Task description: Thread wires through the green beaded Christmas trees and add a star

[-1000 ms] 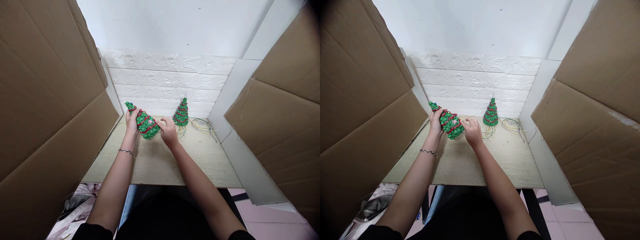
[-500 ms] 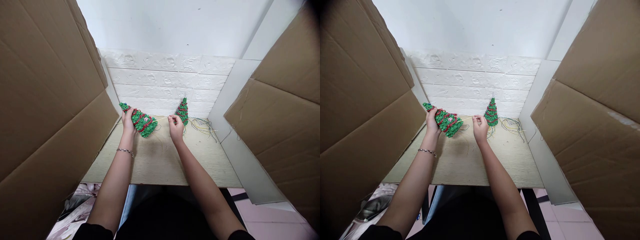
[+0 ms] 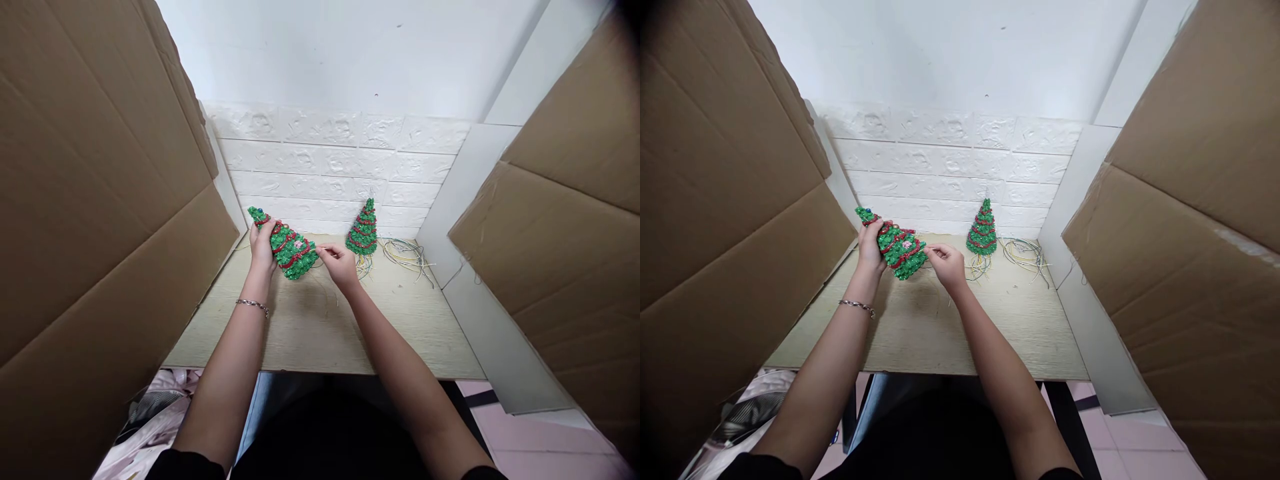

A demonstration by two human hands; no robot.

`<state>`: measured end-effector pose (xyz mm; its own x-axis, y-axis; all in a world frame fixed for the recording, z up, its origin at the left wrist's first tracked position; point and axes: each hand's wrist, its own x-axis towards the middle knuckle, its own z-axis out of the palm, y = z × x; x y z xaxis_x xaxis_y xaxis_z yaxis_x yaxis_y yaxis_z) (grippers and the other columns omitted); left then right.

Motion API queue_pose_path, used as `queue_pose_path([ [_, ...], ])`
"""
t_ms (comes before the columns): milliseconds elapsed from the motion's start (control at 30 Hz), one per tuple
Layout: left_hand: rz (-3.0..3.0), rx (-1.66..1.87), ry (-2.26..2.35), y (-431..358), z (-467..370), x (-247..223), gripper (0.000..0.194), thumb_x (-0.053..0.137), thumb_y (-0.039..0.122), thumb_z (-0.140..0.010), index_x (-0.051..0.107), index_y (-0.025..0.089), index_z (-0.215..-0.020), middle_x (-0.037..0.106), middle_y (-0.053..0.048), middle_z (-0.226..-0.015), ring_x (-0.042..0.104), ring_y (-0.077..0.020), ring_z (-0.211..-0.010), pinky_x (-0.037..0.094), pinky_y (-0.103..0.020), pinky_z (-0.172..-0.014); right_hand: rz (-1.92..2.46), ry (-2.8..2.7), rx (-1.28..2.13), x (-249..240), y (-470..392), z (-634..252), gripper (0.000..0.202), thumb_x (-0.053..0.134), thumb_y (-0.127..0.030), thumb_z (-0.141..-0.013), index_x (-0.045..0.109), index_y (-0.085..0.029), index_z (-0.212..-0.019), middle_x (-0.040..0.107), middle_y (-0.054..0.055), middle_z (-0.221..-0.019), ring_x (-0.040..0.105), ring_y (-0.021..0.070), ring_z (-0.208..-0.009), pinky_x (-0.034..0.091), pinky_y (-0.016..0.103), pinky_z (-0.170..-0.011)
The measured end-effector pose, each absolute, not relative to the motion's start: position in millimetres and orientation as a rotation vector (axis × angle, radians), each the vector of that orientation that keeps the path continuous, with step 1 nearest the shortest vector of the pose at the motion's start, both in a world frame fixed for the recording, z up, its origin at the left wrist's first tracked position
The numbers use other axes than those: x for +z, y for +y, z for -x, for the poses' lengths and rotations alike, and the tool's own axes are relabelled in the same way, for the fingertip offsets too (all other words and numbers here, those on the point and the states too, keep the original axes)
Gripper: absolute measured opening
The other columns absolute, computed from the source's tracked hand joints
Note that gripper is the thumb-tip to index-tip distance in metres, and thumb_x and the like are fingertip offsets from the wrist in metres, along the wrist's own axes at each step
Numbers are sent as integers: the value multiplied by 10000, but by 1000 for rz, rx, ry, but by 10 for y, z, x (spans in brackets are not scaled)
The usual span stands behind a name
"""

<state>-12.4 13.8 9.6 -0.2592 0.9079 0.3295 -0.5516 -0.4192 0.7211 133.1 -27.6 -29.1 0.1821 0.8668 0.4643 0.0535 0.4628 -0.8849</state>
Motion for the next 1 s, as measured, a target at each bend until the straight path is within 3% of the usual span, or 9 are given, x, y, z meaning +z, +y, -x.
queue_pose_path([
  [300,-930,1832,585,140,127,88,297,689,279,-590,485,177,-780,577,1,-679,567,-131,-567,467,-261,-533,898,-1476,709,-271,-330,-1351,322,514,-443,-767,682,-175,-712,604,41,-725,548,155,-762,427,288,-712],
  [567,-927,1830,617,140,127,87,300,688,281,-590,483,177,-783,575,6,-671,566,-134,-572,474,-270,-535,926,-1441,757,-259,-374,-1307,297,657,-439,-664,705,-168,-778,603,51,-781,508,122,-662,412,256,-614],
  [800,-933,1842,658,128,117,98,295,694,280,-577,490,171,-759,568,14,-638,556,-117,-539,470,-249,-535,963,-1388,728,-263,-340,-1310,243,619,-391,-689,686,-158,-699,614,44,-717,522,133,-664,413,264,-637],
  [1000,-969,1809,646,139,129,83,294,700,287,-581,500,167,-759,576,4,-655,569,-128,-556,483,-260,-537,987,-1277,924,-264,-303,-1318,251,640,-406,-638,662,-158,-665,620,18,-679,519,124,-652,403,259,-659],
])
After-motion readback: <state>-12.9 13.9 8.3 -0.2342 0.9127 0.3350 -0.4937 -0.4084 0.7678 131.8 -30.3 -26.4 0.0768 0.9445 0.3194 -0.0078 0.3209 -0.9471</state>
